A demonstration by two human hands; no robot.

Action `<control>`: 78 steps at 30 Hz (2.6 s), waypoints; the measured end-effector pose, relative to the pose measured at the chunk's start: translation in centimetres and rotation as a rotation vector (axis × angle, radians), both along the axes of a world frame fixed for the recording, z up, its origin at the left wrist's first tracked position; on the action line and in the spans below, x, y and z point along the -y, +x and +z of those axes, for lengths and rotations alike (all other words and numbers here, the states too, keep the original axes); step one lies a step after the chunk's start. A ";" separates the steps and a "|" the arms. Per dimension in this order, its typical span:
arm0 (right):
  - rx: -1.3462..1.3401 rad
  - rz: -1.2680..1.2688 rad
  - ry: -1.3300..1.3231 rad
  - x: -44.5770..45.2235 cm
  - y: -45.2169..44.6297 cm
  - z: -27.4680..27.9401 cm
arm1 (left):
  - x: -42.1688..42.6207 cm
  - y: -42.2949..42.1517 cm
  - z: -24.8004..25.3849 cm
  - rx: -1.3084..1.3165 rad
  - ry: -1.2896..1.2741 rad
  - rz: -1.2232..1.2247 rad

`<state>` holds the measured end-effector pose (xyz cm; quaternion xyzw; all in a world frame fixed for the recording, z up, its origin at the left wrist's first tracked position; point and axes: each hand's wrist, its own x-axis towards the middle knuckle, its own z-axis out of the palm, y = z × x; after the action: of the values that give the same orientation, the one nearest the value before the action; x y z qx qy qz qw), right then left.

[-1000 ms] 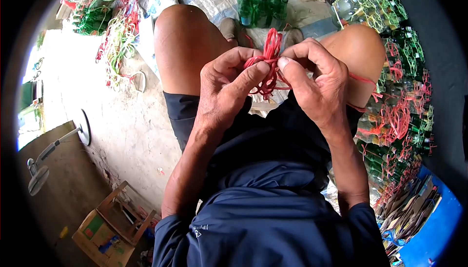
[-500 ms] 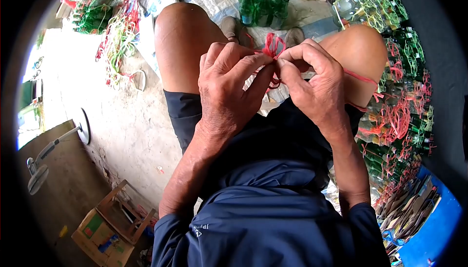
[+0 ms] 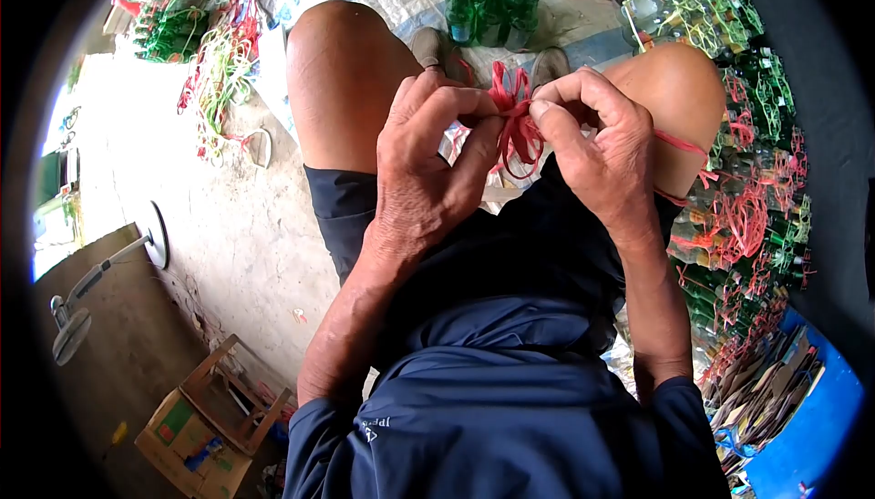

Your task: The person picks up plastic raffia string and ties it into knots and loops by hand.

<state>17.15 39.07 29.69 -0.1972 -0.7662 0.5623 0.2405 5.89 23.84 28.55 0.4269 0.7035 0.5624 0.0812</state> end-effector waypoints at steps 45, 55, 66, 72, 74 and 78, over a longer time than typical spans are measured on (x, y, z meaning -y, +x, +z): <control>-0.115 0.127 0.121 0.1 0.9 -1.8 | 0.8 0.3 -1.4 0.745 0.134 -0.188; -0.041 0.055 -0.038 0.2 1.5 -1.8 | 0.9 0.7 -1.1 0.754 0.018 -0.138; -0.115 -0.055 0.022 1.3 1.4 -2.3 | 1.0 0.7 -1.1 0.734 0.012 -0.130; -0.140 -0.033 0.024 1.4 1.7 -1.4 | 0.7 0.8 -1.2 0.707 0.021 -0.156; -0.136 -0.046 -0.067 1.0 1.6 -1.9 | 0.7 0.8 -1.2 0.646 0.028 -0.189; 0.045 -0.005 -0.096 -0.1 1.2 -1.3 | 0.8 0.8 -1.2 0.563 -0.014 -0.245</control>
<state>18.36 39.19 28.34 -0.2231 -0.7431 0.5932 0.2149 6.71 23.06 27.38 0.3356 0.6005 0.6397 0.3429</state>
